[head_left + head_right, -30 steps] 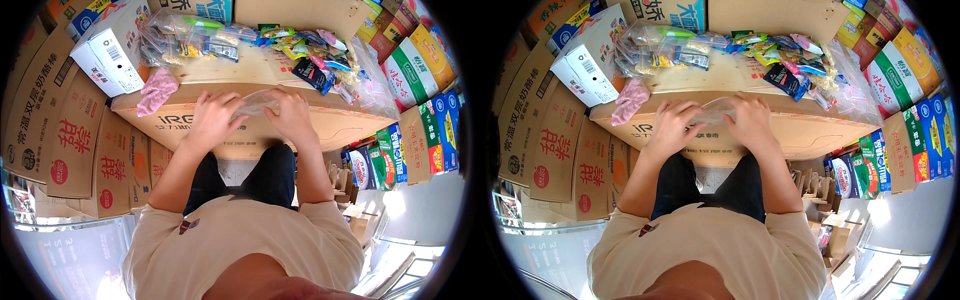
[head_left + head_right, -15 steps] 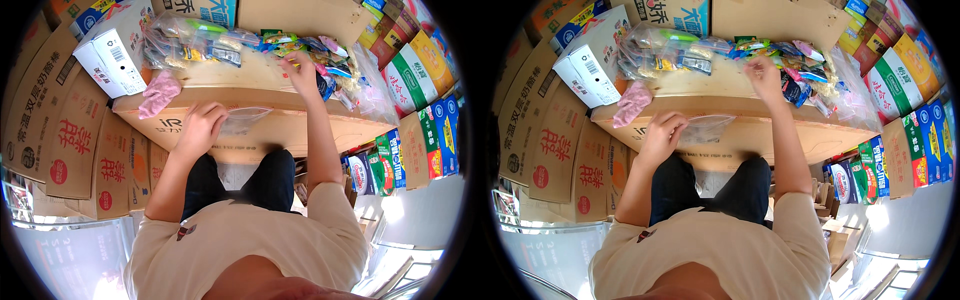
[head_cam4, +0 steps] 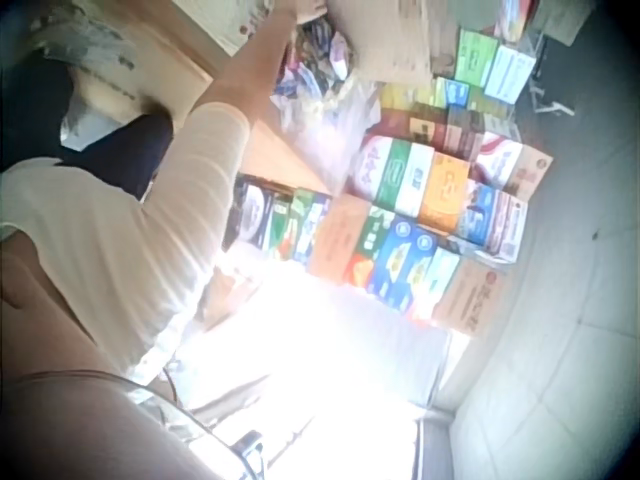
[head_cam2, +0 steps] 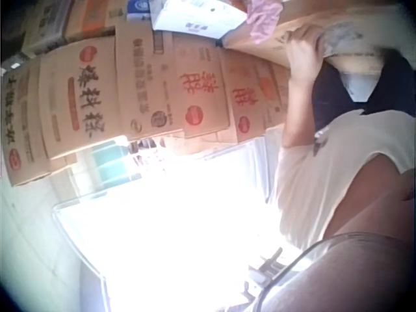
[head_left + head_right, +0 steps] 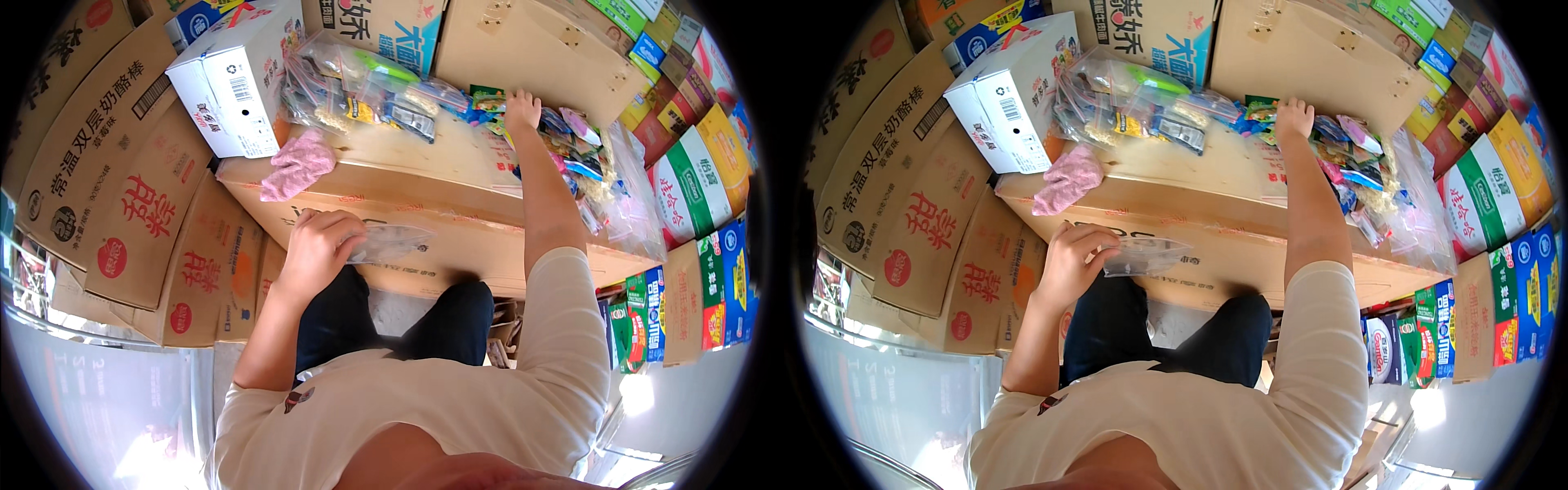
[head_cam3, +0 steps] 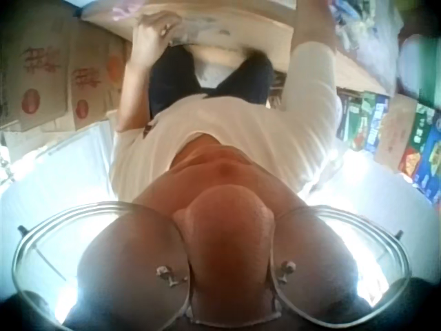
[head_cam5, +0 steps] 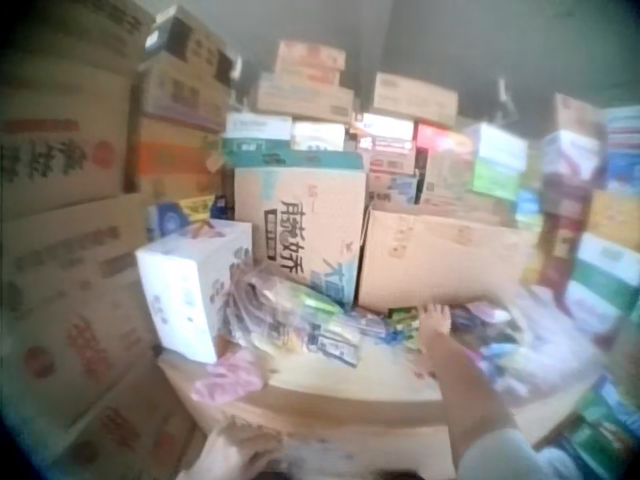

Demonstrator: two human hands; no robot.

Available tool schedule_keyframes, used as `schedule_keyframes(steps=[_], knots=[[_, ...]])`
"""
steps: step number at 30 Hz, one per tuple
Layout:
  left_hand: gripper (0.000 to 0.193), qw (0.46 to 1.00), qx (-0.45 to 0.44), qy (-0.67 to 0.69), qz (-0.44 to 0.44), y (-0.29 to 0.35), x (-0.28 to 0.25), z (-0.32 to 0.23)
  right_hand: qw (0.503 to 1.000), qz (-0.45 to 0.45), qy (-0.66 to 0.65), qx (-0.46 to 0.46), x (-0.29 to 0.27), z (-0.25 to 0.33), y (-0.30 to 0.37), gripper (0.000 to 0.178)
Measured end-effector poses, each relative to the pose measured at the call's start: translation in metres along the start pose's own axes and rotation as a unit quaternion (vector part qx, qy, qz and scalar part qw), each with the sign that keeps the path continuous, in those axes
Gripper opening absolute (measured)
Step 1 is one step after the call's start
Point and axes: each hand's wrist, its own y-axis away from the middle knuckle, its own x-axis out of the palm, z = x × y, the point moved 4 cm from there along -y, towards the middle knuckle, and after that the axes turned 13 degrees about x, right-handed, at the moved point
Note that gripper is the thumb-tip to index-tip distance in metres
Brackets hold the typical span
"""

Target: The person repeatedly picks snack packets from a cardboard box, places each into a clear plastic bag, seals the bag, and sets it aside. The process is repeated for multiple snack items.

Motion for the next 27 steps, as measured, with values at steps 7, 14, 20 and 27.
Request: schedule_keyframes(steps=[7,14,20,27], knots=[[0.012,0.999,-0.019,0.029,-0.025,0.006,0.0,0.01,1.0,-0.005,0.017,-0.025,0.016,0.006,-0.007,0.025],[0.011,0.984,-0.089,0.146,-0.058,-0.003,0.009,0.02,0.998,-0.033,-0.048,-0.01,-0.045,-0.004,-0.006,0.027],[0.01,0.978,-0.1,0.151,-0.099,-0.016,0.021,0.026,0.952,0.026,-0.289,-0.1,-0.148,-0.024,0.029,0.029],[0.009,0.972,-0.098,0.196,-0.09,-0.036,0.031,0.015,0.771,0.169,-0.561,-0.251,-0.261,-0.044,0.105,0.024]])
